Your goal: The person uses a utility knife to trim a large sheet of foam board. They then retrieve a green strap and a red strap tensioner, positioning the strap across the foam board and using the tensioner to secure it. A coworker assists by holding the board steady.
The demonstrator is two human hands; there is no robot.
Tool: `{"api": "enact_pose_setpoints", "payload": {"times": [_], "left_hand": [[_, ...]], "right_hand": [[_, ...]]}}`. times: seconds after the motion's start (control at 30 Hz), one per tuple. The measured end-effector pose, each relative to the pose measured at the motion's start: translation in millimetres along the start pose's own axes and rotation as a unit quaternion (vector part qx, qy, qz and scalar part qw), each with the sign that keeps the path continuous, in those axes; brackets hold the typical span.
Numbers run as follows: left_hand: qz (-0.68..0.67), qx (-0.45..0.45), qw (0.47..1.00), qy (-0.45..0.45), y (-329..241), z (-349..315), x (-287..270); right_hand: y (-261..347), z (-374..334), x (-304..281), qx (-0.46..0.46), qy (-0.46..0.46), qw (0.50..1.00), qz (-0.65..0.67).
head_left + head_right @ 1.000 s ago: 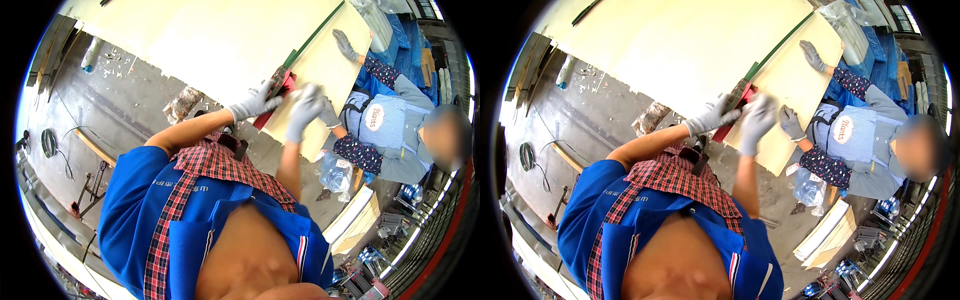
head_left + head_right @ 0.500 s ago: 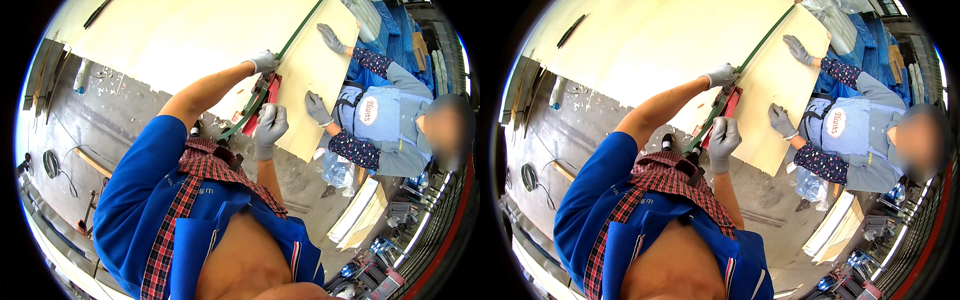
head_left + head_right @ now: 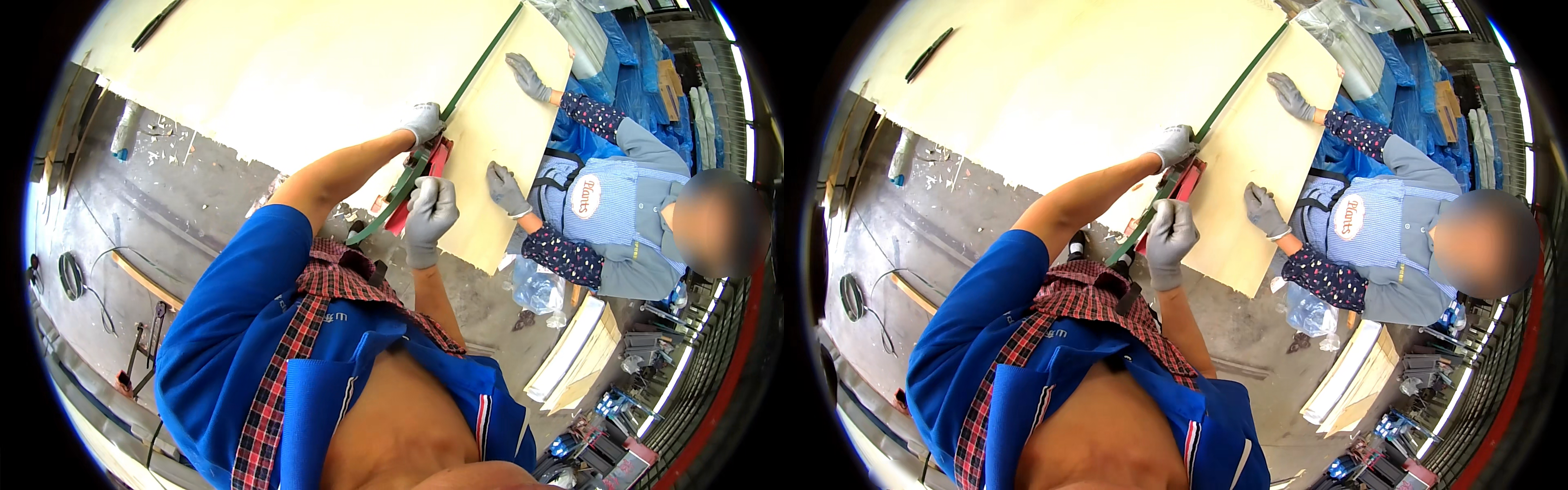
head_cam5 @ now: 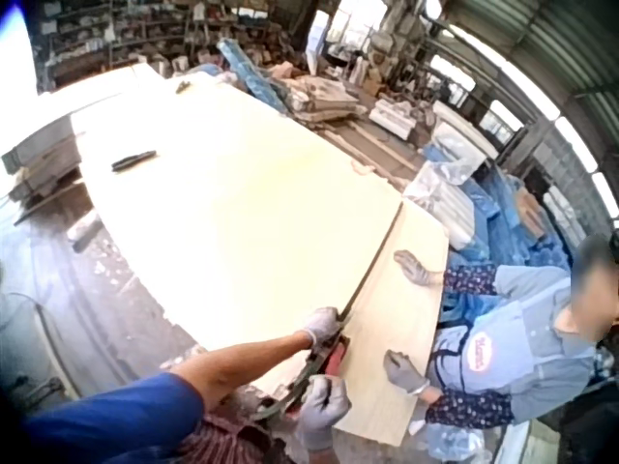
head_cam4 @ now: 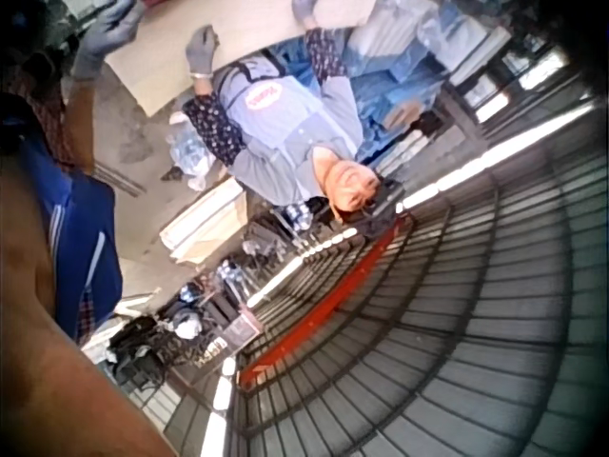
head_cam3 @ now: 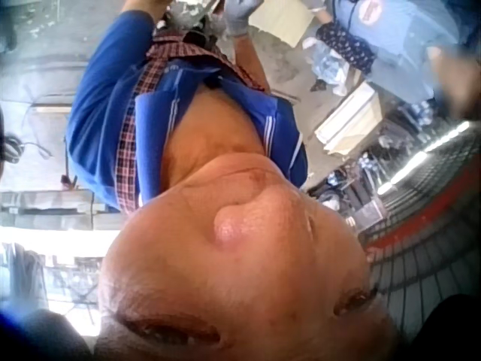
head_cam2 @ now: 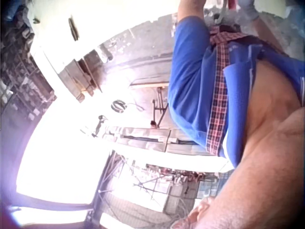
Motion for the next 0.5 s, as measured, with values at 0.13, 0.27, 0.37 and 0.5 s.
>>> {"api": "enact_pose_setpoints", "payload": {"times": [0.13,0.27,0.37,0.5], "left_hand": [[-0.129,0.051,0.990,0.041,4,-21,-12],[-0.194,0.096,0.976,-0.041,-6,-118,-4],[-0.208,0.077,0.975,-0.012,-18,-179,18],[-0.117,0.081,0.989,-0.043,-7,-200,48]], "right_hand": [[-1,7,-7,0.005,-0.032,0.997,0.072],[11,28,-12,0.002,-0.035,0.993,0.117],[22,53,-17,0.081,-0.062,0.992,0.077],[30,107,-28,0.114,-0.049,0.992,0.004]]}}
Point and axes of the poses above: each hand's wrist, its own z-axis towards the middle knuckle, its own x-axis out of the palm, y = z × x, the point moved 1 cm from there along z, towards the middle knuckle, and after that the axes turned 10 degrees about y, right-handed, at the moved point
